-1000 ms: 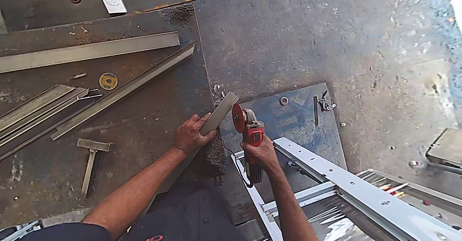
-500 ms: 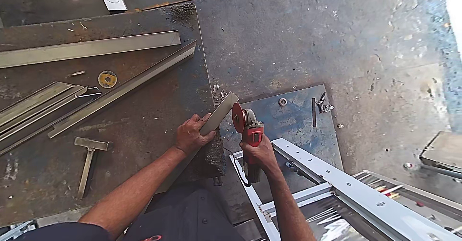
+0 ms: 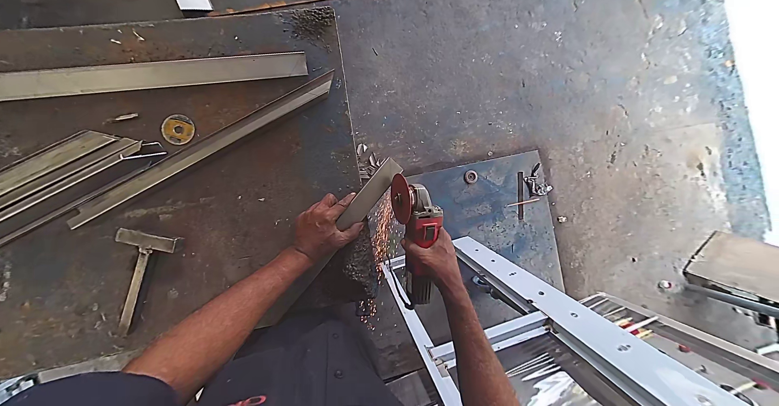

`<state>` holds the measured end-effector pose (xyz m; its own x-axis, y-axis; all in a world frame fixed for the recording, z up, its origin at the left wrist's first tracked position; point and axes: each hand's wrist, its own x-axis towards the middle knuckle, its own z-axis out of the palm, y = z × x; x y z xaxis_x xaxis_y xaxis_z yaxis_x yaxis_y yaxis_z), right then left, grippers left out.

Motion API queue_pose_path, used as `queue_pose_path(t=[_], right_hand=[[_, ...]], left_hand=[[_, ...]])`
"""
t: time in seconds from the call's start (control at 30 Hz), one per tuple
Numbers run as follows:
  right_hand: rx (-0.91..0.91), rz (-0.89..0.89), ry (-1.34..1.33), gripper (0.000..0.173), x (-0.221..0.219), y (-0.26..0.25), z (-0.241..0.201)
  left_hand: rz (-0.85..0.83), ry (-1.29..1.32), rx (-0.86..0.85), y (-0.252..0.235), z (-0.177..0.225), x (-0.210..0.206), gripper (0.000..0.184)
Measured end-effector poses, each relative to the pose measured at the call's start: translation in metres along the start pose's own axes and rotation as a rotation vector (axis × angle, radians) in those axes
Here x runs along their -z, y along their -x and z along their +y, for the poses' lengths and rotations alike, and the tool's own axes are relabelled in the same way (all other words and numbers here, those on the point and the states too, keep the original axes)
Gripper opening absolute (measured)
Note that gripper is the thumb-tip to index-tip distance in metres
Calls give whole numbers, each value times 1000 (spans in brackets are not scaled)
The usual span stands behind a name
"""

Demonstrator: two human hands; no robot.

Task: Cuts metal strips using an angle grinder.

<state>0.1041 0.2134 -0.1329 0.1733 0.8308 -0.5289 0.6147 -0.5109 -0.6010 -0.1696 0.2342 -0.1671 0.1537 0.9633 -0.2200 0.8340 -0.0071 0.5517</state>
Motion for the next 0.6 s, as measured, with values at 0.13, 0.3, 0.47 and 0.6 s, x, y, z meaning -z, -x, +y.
queue_pose_path(t=[0.13,0.3,0.47,0.6], right_hand=[[15,21,4,75,-3,-4,1],[34,46,-32,72,-7,-7,1],[33,67,-36,69,-9,-7,-8],[35,83,-23,70,-10,-8,-7]], left_hand=[[-9,6,1,-1,-1,0,68],[-11,15,-3,-1,-2,-1,68],[-25,24,1,-1,-2,1,68],[-24,29,-1,-1,-3,-1,68]])
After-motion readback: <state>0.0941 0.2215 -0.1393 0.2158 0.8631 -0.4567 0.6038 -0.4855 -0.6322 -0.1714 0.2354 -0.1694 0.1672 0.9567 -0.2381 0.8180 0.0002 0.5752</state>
